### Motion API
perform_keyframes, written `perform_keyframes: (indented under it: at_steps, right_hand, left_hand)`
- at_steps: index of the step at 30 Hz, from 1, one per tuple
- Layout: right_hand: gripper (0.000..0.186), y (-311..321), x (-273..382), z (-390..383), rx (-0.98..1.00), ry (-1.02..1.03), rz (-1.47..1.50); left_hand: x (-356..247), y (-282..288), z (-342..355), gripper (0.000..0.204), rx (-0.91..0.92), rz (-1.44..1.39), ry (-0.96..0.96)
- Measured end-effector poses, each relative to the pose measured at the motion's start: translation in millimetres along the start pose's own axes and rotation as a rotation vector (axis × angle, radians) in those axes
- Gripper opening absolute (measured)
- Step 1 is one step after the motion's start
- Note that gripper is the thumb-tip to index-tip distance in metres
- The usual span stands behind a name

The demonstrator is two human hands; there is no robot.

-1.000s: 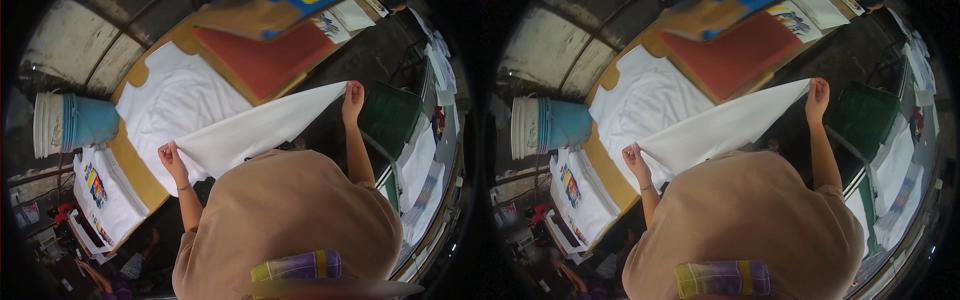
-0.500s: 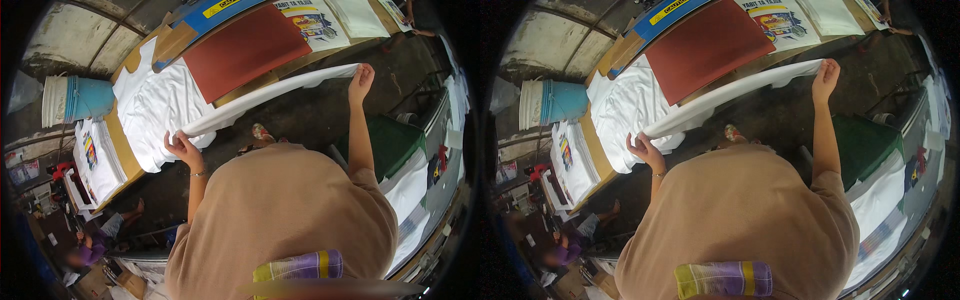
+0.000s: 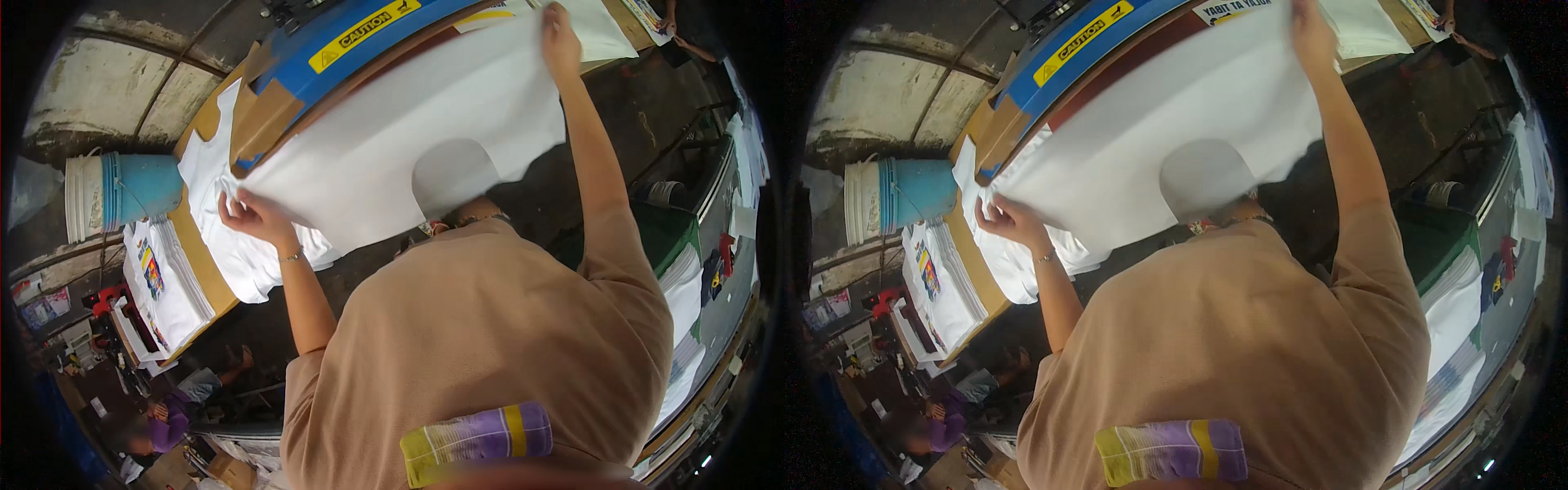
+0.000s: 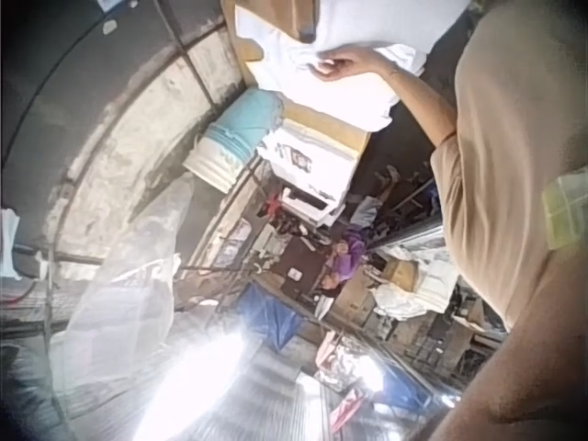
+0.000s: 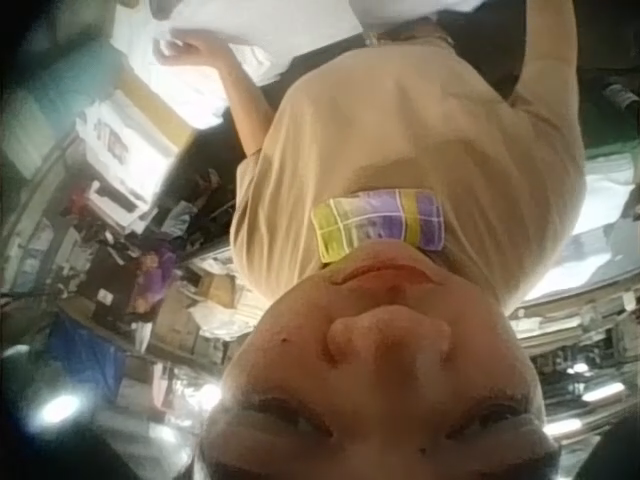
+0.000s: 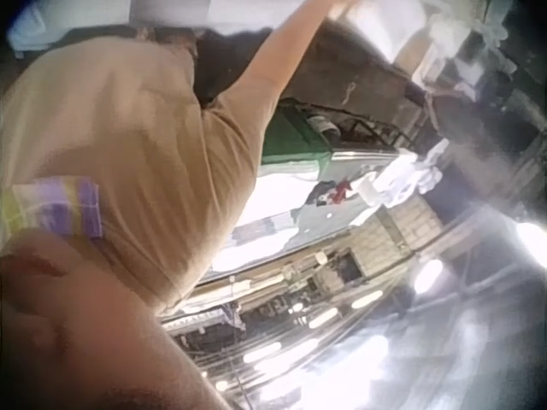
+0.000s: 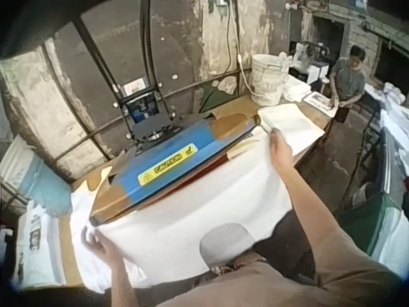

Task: Printing logos onto t-shirts using a heat press machine.

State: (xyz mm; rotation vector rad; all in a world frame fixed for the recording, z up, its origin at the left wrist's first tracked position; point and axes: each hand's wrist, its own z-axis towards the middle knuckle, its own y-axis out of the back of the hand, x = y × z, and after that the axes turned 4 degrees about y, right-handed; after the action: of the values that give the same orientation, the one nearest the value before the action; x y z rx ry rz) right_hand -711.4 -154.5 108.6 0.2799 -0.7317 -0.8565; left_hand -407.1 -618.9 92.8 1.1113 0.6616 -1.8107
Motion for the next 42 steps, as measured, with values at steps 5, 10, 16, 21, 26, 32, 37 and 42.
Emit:
perform_keyframes:
  at_steps: [5,10,16,21,26,32,37,42]
  right_hand:
    - [0.024,-133,-46,26,0.392,0.070,-0.347]
    - [0.039,-194,-65,-13,0.739,-0.128,-0.244]
    - [0.046,-127,-75,-54,0.327,-0.248,0.360]
    - [0.056,-11,-50,-101,0.918,-0.952,0.494]
    - [0.045,-4,-27,-119,0.840,-0.970,0.810]
    - [0.029,-2,-31,-119,0.946,-1.096,1.025]
    - [0.023,-1,-32,-119,0.883,-1.022,1.054]
    - [0.023,-1,-30,-115,0.709,-0.524,0.638]
  left_hand:
    - [80,-45,40,0.015,0.064,0.244,-0.139]
    - [125,-63,18,0.026,0.190,0.479,0.088]
    - [107,-23,-28,0.026,0.153,0.247,0.377]
    - [57,19,-102,0.046,0.337,-0.153,1.149]
    - [48,5,-123,0.026,0.343,-0.155,0.903]
    - [49,17,-116,0.018,0.371,-0.126,0.799]
    - [53,22,-117,0.016,0.485,-0.192,0.799]
    - [49,18,-114,0.012,0.472,-0.307,0.772]
